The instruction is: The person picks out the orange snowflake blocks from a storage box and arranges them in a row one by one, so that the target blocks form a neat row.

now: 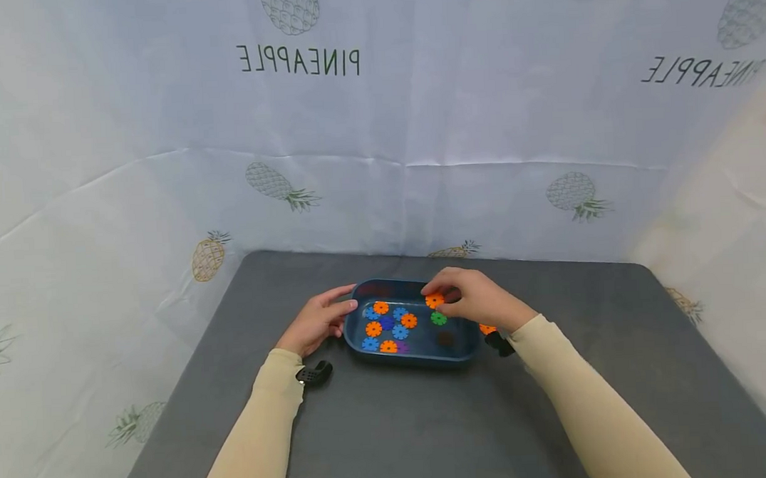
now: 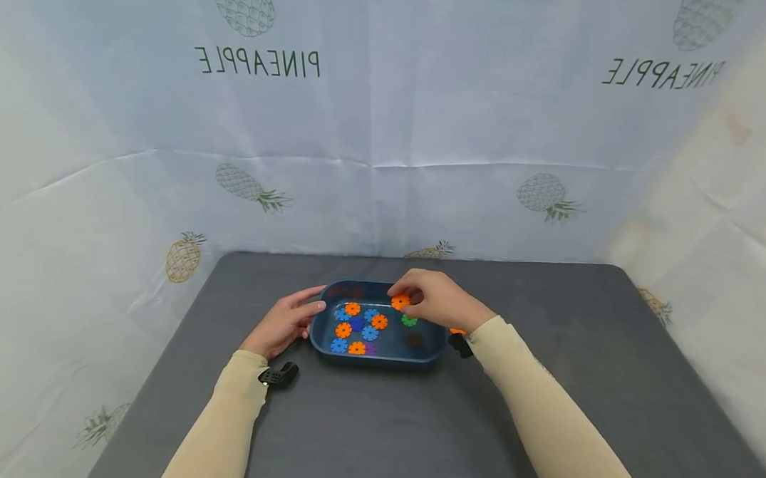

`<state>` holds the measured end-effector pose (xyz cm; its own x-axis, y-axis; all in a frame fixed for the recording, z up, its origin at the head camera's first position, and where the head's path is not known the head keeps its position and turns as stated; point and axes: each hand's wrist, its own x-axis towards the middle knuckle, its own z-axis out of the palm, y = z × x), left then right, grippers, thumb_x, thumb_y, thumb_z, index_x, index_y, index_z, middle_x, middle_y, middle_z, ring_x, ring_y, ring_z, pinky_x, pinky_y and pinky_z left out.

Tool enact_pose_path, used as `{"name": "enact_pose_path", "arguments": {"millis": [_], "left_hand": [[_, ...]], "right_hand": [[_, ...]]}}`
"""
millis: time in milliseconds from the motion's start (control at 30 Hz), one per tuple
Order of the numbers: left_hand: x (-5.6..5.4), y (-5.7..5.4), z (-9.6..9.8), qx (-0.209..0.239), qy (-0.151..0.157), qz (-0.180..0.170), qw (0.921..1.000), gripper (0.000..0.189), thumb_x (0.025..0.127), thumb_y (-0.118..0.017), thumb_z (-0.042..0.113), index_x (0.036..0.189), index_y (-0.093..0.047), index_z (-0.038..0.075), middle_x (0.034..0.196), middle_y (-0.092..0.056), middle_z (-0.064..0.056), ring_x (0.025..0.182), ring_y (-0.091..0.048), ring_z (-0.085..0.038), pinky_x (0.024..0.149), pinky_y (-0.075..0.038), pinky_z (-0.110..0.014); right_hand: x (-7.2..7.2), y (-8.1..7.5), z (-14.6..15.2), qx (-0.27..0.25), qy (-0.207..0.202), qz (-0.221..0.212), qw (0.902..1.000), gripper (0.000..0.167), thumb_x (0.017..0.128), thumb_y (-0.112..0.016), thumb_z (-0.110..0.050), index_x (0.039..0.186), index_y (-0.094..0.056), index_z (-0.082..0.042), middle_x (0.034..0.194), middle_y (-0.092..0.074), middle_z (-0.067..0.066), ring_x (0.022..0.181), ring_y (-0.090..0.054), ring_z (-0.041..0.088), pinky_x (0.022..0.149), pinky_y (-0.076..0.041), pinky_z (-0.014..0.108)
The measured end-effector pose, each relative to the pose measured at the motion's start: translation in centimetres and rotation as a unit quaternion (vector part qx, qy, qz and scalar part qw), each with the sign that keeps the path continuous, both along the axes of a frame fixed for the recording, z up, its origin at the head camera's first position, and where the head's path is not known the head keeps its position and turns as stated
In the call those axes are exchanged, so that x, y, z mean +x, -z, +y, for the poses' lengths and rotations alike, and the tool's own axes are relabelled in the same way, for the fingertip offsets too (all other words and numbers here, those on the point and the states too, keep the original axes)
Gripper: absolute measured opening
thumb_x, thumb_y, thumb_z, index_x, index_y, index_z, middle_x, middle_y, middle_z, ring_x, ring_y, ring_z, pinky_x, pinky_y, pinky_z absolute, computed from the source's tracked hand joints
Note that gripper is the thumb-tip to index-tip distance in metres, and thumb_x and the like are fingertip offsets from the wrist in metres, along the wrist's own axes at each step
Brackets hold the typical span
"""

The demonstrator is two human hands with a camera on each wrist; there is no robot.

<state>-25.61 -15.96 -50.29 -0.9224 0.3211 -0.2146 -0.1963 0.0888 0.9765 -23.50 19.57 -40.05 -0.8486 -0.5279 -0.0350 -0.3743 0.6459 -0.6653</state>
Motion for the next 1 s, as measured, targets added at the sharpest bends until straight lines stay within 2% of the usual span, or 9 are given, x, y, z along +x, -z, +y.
{"name": "enact_pose_path", "arguments": {"millis": [200,367,567,767,1000], "left_hand": [[0.0,0.1,0.0,0.0,0.003,-0.004,1.0,0.065,0.102,-0.077,0.043,0.161,-0.053,0.028,0.086,-0.061,-0.003,0.069,-0.055,-0.017,0.063,-0.055,-0.023],[-0.1,0.2,0.0,-0.004,0.003,-0.003,1.0,0.066,0.102,-0.076,0.044,0.161,-0.052,0.028,0.085,-0.06,-0.002,0.069,-0.055,-0.017,0.063,-0.055,-0.023],[-0.1,0.1,0.0,-0.007,0.004,-0.003,1.0,0.065,0.102,-0.076,0.043,0.161,-0.052,0.028,0.083,-0.059,-0.002,0.068,-0.054,-0.016,0.063,-0.055,-0.024],[-0.2,0.2,0.0,-0.005,0.005,-0.008,0.9999,0.068,0.101,-0.077,0.045,0.162,-0.051,0.028,0.086,-0.06,-0.003,0.069,-0.055,-0.016,0.064,-0.056,-0.024],[-0.3,0.2,0.0,-0.011,0.005,-0.004,0.9999,0.067,0.101,-0.077,0.045,0.162,-0.051,0.029,0.085,-0.059,-0.003,0.068,-0.056,-0.016,0.064,-0.056,-0.024]], "right_hand": [[1.3,1.2,2.9,-0.079,0.066,-0.004,0.9947,0.035,0.103,-0.076,-0.015,0.137,-0.073,-0.02,0.139,-0.069,0.002,0.121,-0.068,0.023,0.108,-0.058,0.047],[2.2,3.1,5.9,-0.108,0.117,-0.001,0.9873,0.038,0.102,-0.078,-0.021,0.139,-0.072,-0.019,0.141,-0.068,0.001,0.122,-0.07,0.024,0.108,-0.058,0.045],[2.8,5.5,8.9,-0.103,0.167,-0.002,0.9806,0.039,0.101,-0.079,-0.022,0.139,-0.072,-0.016,0.14,-0.069,0.006,0.119,-0.072,0.027,0.104,-0.06,0.047],[2.8,7.0,10.8,-0.08,0.202,-0.015,0.9759,0.038,0.101,-0.078,-0.018,0.139,-0.072,-0.011,0.141,-0.068,0.012,0.12,-0.071,0.032,0.1,-0.062,0.048],[2.5,8.3,11.4,-0.037,0.21,-0.004,0.977,0.036,0.1,-0.08,-0.017,0.135,-0.074,-0.013,0.137,-0.069,0.013,0.117,-0.071,0.032,0.097,-0.062,0.05]]}}
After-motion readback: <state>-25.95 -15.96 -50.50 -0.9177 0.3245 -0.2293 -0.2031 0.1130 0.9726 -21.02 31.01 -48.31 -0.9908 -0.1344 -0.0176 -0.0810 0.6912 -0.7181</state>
